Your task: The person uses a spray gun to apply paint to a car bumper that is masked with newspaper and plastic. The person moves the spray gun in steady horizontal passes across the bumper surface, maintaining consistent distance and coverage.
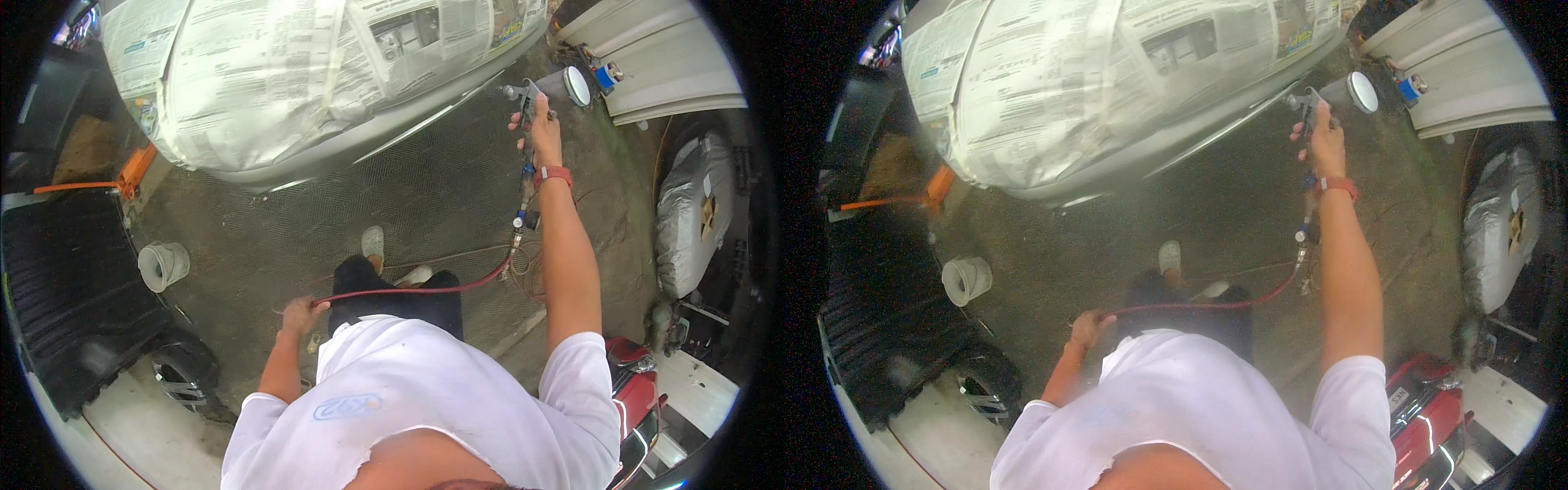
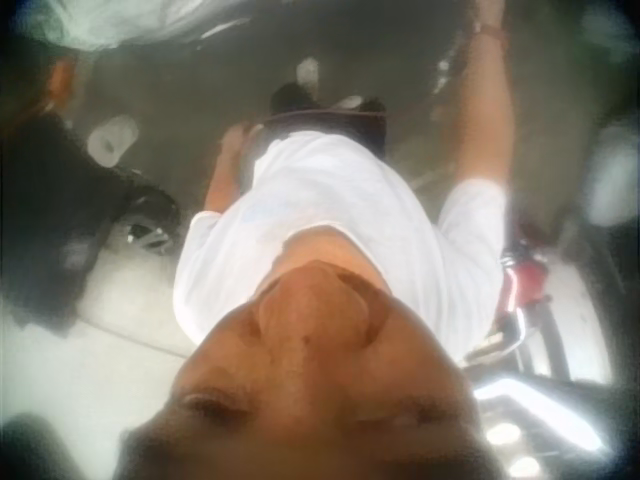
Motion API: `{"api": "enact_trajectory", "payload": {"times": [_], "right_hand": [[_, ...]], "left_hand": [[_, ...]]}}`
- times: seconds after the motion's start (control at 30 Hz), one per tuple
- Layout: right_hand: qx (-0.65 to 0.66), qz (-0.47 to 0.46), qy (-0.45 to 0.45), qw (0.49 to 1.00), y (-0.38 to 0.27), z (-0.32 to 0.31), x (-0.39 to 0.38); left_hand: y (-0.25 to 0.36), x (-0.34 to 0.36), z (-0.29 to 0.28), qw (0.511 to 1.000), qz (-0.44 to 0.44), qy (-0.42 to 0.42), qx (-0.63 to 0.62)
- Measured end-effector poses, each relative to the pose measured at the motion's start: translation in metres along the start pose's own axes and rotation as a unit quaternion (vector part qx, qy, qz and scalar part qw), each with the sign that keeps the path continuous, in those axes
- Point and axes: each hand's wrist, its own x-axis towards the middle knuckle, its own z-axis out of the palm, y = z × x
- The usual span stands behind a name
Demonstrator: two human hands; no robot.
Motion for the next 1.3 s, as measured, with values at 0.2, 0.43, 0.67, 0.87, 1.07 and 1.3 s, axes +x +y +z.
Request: {"api": "enact_trajectory", "payload": {"times": [0.2,0.43,0.67,0.87,1.07,1.3], "right_hand": [[-0.033,-0.014,0.019,0.999,0.002,-0.07,0.111],[-0.023,-0.029,0.051,0.998,0.013,-0.144,0.26],[-0.017,-0.074,0.063,0.995,0.065,-0.157,0.276],[-0.037,-0.087,-0.13,0.987,0.14,-0.092,0.126],[-0.065,-0.131,-0.304,0.942,0.199,0.011,-0.037],[-0.03,-0.269,-0.324,0.907,0.233,0.154,-0.164]], "left_hand": [[0.107,0.015,0.029,0.999,-0.02,0.029,-0.028],[0.232,-0.01,0.101,0.98,-0.139,0.095,-0.106],[0.325,-0.043,0.215,0.916,-0.294,0.155,-0.224],[0.325,-0.103,0.324,0.816,-0.426,0.223,-0.321],[0.327,-0.186,0.438,0.693,-0.534,0.26,-0.409],[0.373,-0.255,0.52,0.595,-0.6,0.231,-0.483]]}}
